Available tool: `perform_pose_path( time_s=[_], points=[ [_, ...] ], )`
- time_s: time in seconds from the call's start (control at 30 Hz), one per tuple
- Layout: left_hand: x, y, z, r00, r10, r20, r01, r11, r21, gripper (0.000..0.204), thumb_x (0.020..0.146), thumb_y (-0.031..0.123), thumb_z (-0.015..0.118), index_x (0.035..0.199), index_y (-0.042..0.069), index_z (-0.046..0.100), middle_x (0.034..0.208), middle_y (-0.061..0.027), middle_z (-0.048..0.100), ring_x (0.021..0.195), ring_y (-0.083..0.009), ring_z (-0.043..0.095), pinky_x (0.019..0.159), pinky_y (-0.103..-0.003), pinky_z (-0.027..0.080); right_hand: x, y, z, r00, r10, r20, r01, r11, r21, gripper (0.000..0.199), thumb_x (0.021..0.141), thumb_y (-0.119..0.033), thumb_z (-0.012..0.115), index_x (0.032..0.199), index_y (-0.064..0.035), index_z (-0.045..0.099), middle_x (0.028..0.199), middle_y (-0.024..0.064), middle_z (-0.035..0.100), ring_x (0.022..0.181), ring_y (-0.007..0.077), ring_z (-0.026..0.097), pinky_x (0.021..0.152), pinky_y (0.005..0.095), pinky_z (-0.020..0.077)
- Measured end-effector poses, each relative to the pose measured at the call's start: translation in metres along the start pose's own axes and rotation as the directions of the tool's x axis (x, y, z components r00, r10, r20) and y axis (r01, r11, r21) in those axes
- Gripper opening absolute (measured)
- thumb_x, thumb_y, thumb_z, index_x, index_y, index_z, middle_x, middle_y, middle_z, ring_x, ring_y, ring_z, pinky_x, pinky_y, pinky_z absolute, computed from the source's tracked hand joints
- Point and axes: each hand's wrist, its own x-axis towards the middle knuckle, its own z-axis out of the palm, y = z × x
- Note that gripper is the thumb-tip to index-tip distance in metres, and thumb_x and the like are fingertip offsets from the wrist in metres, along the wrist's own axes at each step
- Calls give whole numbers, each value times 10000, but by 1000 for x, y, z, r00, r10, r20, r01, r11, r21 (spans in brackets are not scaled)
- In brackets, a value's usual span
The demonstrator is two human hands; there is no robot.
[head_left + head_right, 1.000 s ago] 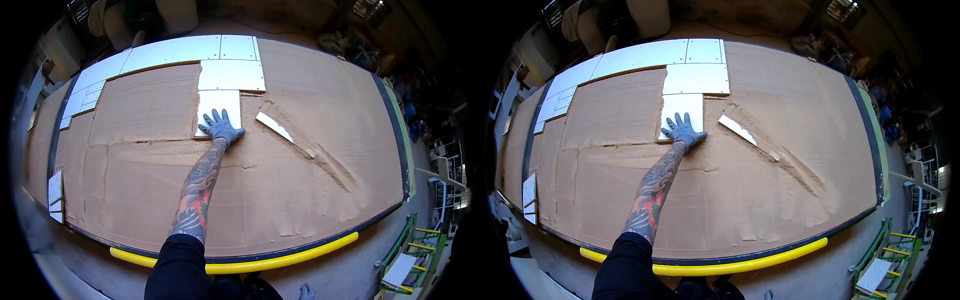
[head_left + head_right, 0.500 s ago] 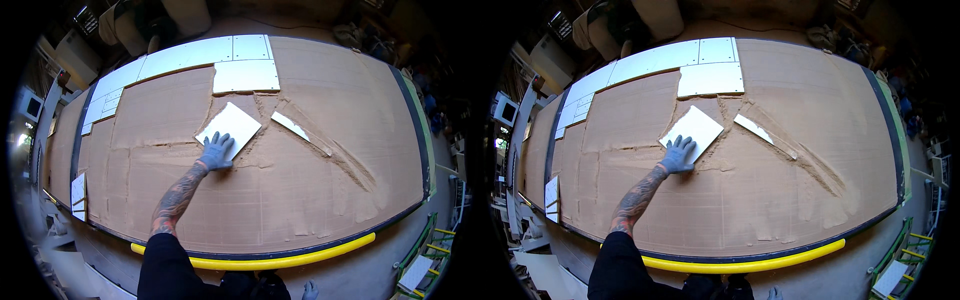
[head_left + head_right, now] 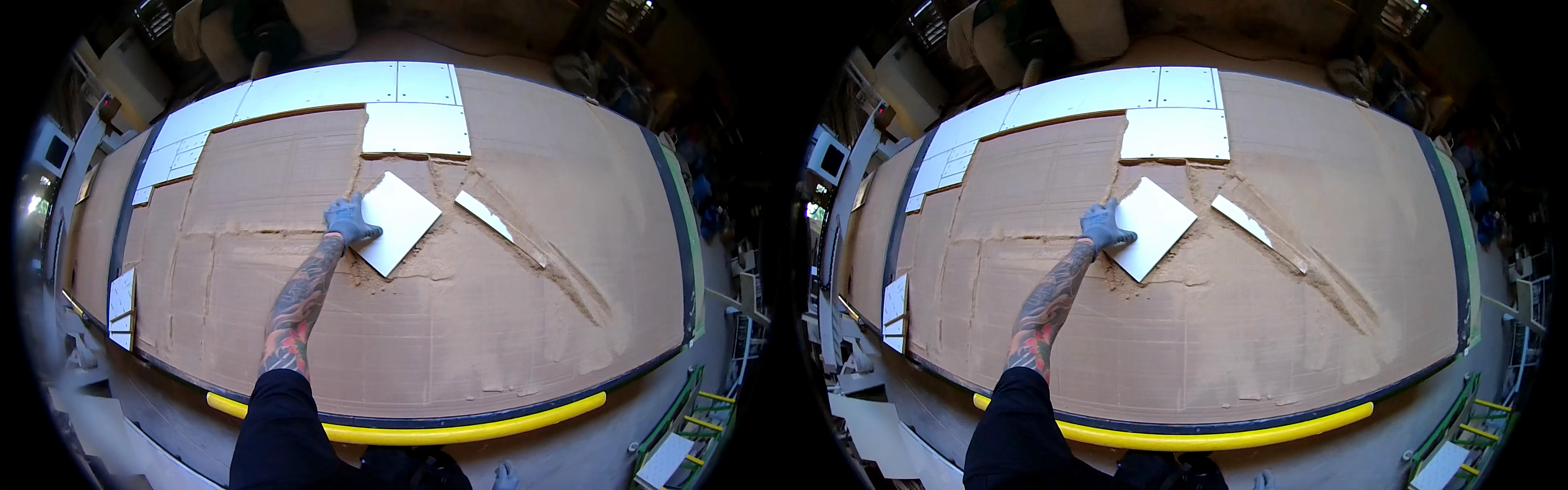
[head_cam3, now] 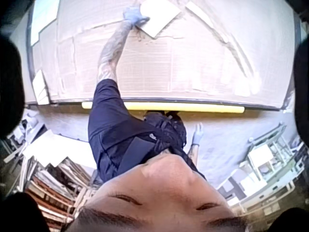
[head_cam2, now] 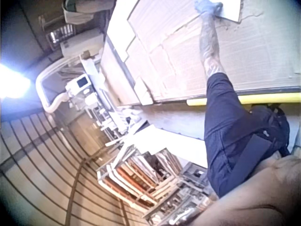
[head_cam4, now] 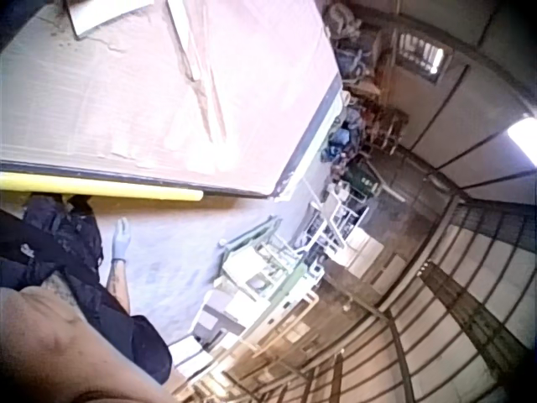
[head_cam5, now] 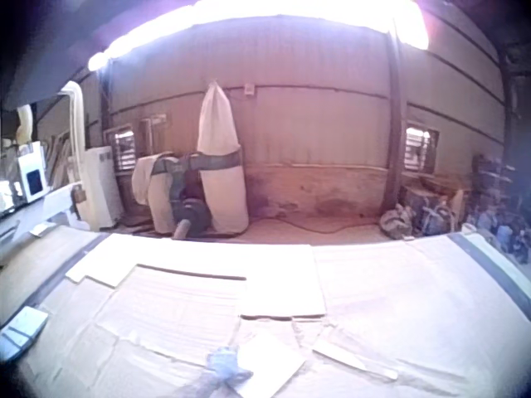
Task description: The person organizes white rectangular panels and smaller wooden pieces on a large workbench in a workshop. They pick up, stack, and move the panels between the workbench and a nearby green metal rack, arranging them into neat piles.
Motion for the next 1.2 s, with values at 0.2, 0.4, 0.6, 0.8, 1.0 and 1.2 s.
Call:
perform_pose_path(
  time_s=[0.2, 0.4, 0.6, 0.8, 1.0, 1.2],
  points=[
    [-26, 31, 23, 1000, 12, -24, -14, 998, -64, 944, 700, 515, 782, 1461, 95, 414, 1313, -222, 553, 1246, -378, 530, 1019, -485, 449, 10, -3, 4, 1000, -2, 9, 2, 999, 35, 349, 986, -189, 616, 1237, 53, 622, 1231, 216, 660, 1133, 319, 614, 1011, 394, 469],
    [-69, 71, 63, 1000, -15, 3, 16, 975, -221, 832, 729, 417, 746, 1427, 80, 443, 1274, -239, 569, 1190, -392, 566, 1011, -482, 463, 82, -119, 28, 987, -114, -109, 129, 983, 132, 352, 958, -130, 619, 1226, 99, 619, 1184, 200, 680, 1060, 257, 651, 953, 353, 502],
    [-105, 89, 102, 994, 22, -103, -59, 927, -370, 650, 732, 351, 759, 1273, 91, 509, 1186, -230, 585, 1111, -408, 605, 951, -504, 496, 202, -289, 89, 830, -558, 12, 556, 829, 68, 423, 902, -172, 661, 1268, 35, 614, 1218, 207, 654, 1146, 318, 618, 1014, 398, 464],
    [-134, 91, 130, 994, -90, -54, 8, 578, -816, 656, 693, 363, 788, 1194, 2, 565, 1101, -277, 636, 1064, -404, 625, 918, -482, 500, 276, -343, 151, 836, -546, 50, 539, 835, 113, 533, 913, -222, 683, 1337, 71, 546, 1277, 214, 626, 1170, 285, 600, 1007, 380, 463],
    [-152, 105, 140, 929, -356, -100, 55, 402, -914, 789, 695, 386, 790, 1284, -87, 561, 1118, -289, 664, 1069, -380, 654, 929, -441, 521, 291, -350, 130, 862, -449, 234, 432, 893, 125, 562, 938, -243, 672, 1347, 110, 519, 1324, 230, 598, 1220, 289, 585, 1036, 375, 460],
    [-139, 96, 69, 997, 60, 52, 17, 485, -874, 521, 723, 376, 744, 1040, -36, 703, 896, -231, 722, 812, -334, 719, 784, -412, 568, 264, -324, 142, 881, -349, 319, 264, 923, 282, 504, 964, -253, 639, 1351, 51, 531, 1188, 124, 647, 771, 125, 588, 595, 252, 478]
  ],
)
